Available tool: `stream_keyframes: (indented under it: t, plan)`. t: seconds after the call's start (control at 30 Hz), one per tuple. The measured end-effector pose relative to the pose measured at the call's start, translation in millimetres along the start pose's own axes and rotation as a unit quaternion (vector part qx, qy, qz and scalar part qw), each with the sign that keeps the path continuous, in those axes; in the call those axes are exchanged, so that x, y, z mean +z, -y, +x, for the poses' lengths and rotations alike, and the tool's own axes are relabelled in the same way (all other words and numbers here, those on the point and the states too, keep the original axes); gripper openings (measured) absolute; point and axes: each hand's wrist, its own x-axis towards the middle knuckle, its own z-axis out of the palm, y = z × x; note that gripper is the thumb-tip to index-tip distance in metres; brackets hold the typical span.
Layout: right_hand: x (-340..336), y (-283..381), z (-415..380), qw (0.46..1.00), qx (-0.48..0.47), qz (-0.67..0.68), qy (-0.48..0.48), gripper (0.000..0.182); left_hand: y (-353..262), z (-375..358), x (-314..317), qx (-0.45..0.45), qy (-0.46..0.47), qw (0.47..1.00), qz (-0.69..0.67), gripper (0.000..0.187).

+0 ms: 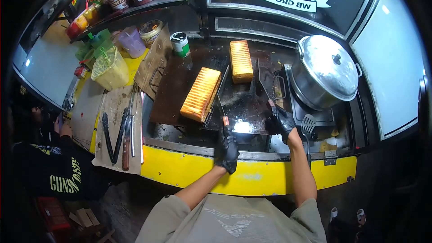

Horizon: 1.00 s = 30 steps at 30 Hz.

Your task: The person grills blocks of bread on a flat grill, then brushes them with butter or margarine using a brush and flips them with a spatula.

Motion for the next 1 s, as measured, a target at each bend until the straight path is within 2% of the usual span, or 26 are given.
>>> stream_keyframes:
  t: [0.03,0.13,0.17,0.27,0.3,0.33,0.37,0.4,0.43,0.47,0.53,0.6,0.63,0.67,0.73,0.8,0.87,0.9,0.93,0.97,1.0]
  plan:
    - [-11.1,-19.4,25.7,0.998,-0.064,-0.015,0.013,0.047,9.5,18.2,7.5,0.007,-0.011,1.0,0.024,0.044]
    - [-7.3,-4.8,39.3,0.993,-0.108,-0.04,0.013,0.044,20.0,50.6,18.2,0.02,-0.055,0.993,0.1,0.042]
    - [-4.4,-4.8,39.6,0.994,-0.108,-0.028,0.01,0.044,9.8,53.0,18.8,0.021,-0.05,0.992,0.111,0.042]
    - [-6.8,6.7,43.1,0.974,-0.2,-0.055,0.086,0.037,-5.0,60.1,29.1,-0.008,-0.014,0.99,0.143,0.045]
    - [-8.6,19.6,31.7,0.987,-0.11,-0.061,0.101,0.034,-0.7,58.4,20.5,0.092,0.016,0.953,0.287,0.036]
    - [-7.7,29.3,17.8,0.987,-0.111,-0.061,0.098,0.034,3.5,56.6,12.3,0.191,0.044,0.886,0.421,0.055]
    - [-5.1,36.8,4.6,0.991,-0.072,-0.071,0.082,0.033,0.8,49.6,9.1,0.192,0.046,0.886,0.42,0.055]
    - [-3.7,38.8,-3.9,0.994,-0.03,-0.082,0.068,0.033,-9.3,35.3,9.2,0.128,0.051,0.931,0.339,0.054]
    - [-14.1,31.7,-9.9,0.991,-0.033,-0.061,0.115,0.034,-19.1,17.9,9.1,0.06,0.053,0.964,0.254,0.053]
    - [-11.8,31.3,-31.6,0.991,-0.052,-0.058,0.111,0.034,-32.6,-1.7,10.6,-0.009,0.054,0.985,0.165,0.051]
    - [-13.7,16.5,-56.1,0.991,-0.048,-0.102,0.076,0.035,-54.3,-36.3,8.8,-0.145,0.051,0.988,-0.013,0.049]
    - [-18.8,1.0,-75.3,0.987,-0.042,-0.151,0.043,0.035,-61.3,-68.9,-1.3,-0.152,0.058,0.987,-0.012,0.049]
    - [-43.9,-78.7,-40.6,0.965,-0.243,0.02,0.093,0.033,-68.1,-79.5,-7.5,-0.161,0.046,0.986,0.002,0.049]
    - [-49.6,-59.3,-72.1,0.987,-0.126,-0.095,0.044,0.032,-70.9,-85.4,-14.8,-0.169,0.037,0.985,0.017,0.048]
    - [-49.7,-43.6,-121.9,0.959,-0.164,-0.23,-0.03,0.034,-68.7,-99.5,-35.2,-0.087,0.04,0.987,0.127,0.05]
    - [-62.2,-48.8,-149.4,0.929,-0.19,-0.309,-0.077,0.035,-82.8,-102.0,-38.3,-0.074,0.027,0.986,0.147,0.048]
    - [-57.5,-17.6,-179.4,0.873,-0.136,-0.453,-0.117,0.035,-92.6,-88.3,-41.0,0.086,0.064,0.922,0.373,0.045]
    - [-50.6,-6.3,-184.8,0.84,-0.132,-0.512,-0.125,0.032,-94.5,-72.6,-38.1,0.131,0.11,0.922,0.348,0.047]
    - [-46.4,0.5,-186.3,0.803,-0.127,-0.567,-0.134,0.029,-93.0,-56.8,-40.2,0.134,0.113,0.921,0.348,0.047]
    - [-45.7,-2.0,-179.8,0.803,-0.128,-0.566,-0.139,0.029,-90.3,-41.0,-44.7,0.203,0.136,0.88,0.408,0.045]
    - [-45.7,-10.6,-167.6,0.793,-0.186,-0.568,-0.119,0.027,-90.4,-33.7,-45.6,0.27,0.157,0.829,0.464,0.043]
